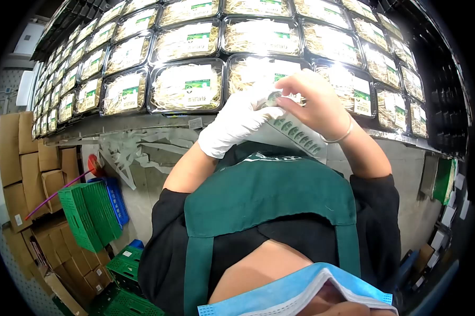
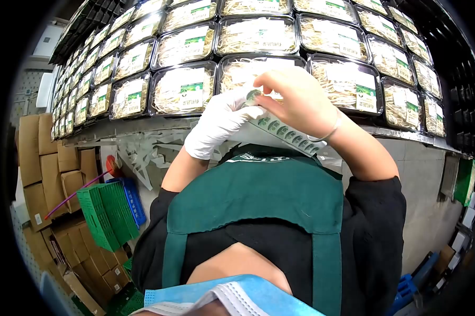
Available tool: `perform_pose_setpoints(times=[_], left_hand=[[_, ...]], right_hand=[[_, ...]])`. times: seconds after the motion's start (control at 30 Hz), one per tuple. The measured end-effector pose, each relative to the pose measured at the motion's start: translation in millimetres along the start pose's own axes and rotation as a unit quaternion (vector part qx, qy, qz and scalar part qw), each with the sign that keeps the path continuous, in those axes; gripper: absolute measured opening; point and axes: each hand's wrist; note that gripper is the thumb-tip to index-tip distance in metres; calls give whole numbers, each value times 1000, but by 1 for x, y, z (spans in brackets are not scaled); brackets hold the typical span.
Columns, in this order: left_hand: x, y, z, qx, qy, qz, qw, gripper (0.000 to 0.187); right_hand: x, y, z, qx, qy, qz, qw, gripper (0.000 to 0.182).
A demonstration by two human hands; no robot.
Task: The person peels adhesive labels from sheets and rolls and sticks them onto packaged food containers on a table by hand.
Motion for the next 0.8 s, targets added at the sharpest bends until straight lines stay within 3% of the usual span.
perform_pose_setpoints(times=[0.03, 0.07, 0.1, 0.17, 0.2, 0.23, 0.27, 0.33, 0.37, 0.43, 0.47, 0.5, 0.57, 0.63, 0.7, 0.73, 0.77, 0.8], left_hand=[[0, 0, -1, 42, -2, -15, 999, 35], [-2, -1, -2, -47, -7, 5, 999, 36], [-3, -3, -4, -47, -4, 5, 999, 36], [-6, -6, -3, 83, -8, 21, 996, 34], [-7, 0, 3, 1, 19, 111, 994, 29], [-12, 0, 1, -6, 19, 105, 994, 21], [-16, 2, 4, -3, 18, 105, 994, 21], [-23, 16, 9, -50, -30, 87, 994, 22], [-26, 15, 8, -50, -33, 87, 994, 22], [-28, 13, 7, -176, -118, 143, 967, 29], [-30, 12, 10, -195, -120, 152, 962, 38], [-31, 13, 8, -196, -125, 151, 961, 38], [-31, 15, 5, -232, -138, 25, 963, 39], [-32, 12, 11, -234, -107, 13, 966, 42], [-32, 23, 15, -234, -139, 51, 961, 38], [-30, 15, 11, -249, -173, 79, 950, 36], [-29, 12, 9, -249, -176, 76, 950, 36], [-29, 9, 7, -214, -198, 77, 953, 35]], right_hand=[[4, 1, 0, -28, 31, 6, 999, 16], [5, 0, 2, -57, 63, 10, 996, 12], [5, -4, 2, -59, 62, 9, 996, 12], [5, -17, -2, 4, 41, 26, 999, 9], [6, -36, -2, 31, -3, 22, 999, 8], [9, -61, 2, 52, -31, -77, 995, 6], [15, -103, 10, 221, -21, -137, 965, 14], [29, -171, 20, 44, -109, -237, 964, 31], [29, -204, 13, -58, -128, -230, 963, 32], [31, -204, 9, -66, -53, -299, 950, 30], [30, -203, 3, -165, -75, -236, 955, 27], [29, -204, 2, -248, -39, -185, 950, 31], [26, -207, 5, -429, -50, -128, 893, 41], [32, -226, 18, -535, -99, -185, 818, 56], [59, -253, 34, -471, -29, -291, 832, 50], [78, -292, 31, -298, -55, -298, 905, 40], [91, -287, 29, -153, -85, -310, 935, 36], [106, -286, 25, -139, -62, -320, 935, 35]])
Point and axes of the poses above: each hand's wrist, its own x-axis towards the middle knuckle, its own z-axis out of the back of the hand, y = z × x, and after that the axes turned 14 degrees about -x, right-handed
